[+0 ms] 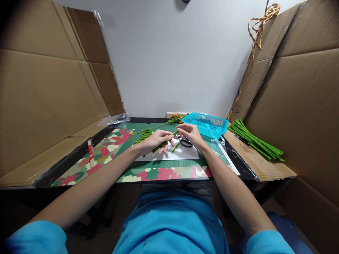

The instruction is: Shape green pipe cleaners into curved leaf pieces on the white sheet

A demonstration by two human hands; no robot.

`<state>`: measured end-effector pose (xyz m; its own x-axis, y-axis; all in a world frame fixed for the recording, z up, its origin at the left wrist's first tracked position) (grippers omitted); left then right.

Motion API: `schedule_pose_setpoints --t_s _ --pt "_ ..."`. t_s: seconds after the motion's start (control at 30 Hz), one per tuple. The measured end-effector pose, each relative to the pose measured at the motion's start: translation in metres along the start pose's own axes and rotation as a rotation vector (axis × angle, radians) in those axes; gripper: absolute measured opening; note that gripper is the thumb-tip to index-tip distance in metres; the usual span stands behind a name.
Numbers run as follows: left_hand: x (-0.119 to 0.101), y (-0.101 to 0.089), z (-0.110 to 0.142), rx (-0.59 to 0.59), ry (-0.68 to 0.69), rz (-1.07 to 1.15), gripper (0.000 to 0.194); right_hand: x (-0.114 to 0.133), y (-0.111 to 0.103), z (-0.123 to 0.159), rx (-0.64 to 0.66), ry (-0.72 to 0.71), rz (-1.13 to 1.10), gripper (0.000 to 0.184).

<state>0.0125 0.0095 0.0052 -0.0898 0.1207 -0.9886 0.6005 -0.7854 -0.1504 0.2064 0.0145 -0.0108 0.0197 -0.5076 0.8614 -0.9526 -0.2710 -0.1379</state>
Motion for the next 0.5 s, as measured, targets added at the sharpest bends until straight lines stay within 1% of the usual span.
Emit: schedule_pose_setpoints --t_s 0.07,0.13,0.17,0.3,0.33,0.4,0.5 --pt "0.0 0.002 0.0 0.008 -0.021 -0.032 0.039 0.001 0.003 0.002 0.048 0.042 -0.027 0.041" --pt "-0.001 0.001 0.0 -0.031 -0.029 -0.019 0.037 0.001 0.004 0.002 0.069 0.071 -0.033 0.041" --pt "-0.002 0.0 0.0 -0.073 -0.029 0.011 0.036 0.001 0.003 0.002 0.045 0.076 -0.042 0.041" --pt "-0.005 -0.013 0.0 -0.306 -0.006 0.243 0.029 0.0 -0.01 0.001 -0.158 0.063 -0.078 0.044" --pt "-0.005 -0.016 0.001 -0.348 0.002 0.294 0.029 0.0 -0.013 0.001 -0.182 0.06 -0.068 0.044" --pt "-0.006 -0.022 0.002 -0.391 0.032 0.355 0.032 0.001 -0.015 0.002 -0.173 0.058 -0.026 0.043" --pt "-0.007 -0.025 0.003 -0.388 0.089 0.359 0.04 0.002 -0.01 0.004 -0.065 0.088 0.048 0.041"
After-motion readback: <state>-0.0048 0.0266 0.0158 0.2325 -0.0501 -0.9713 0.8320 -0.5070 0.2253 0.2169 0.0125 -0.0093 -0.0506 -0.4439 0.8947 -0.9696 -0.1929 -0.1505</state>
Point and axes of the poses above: each hand's wrist, its own z-axis away from the middle knuckle, its own y-axis out of the palm, x = y × z, the point moved 3 cm from there along -z, towards the middle knuckle, and after that the axes turned 8 degrees about x, right-handed, at the moved point
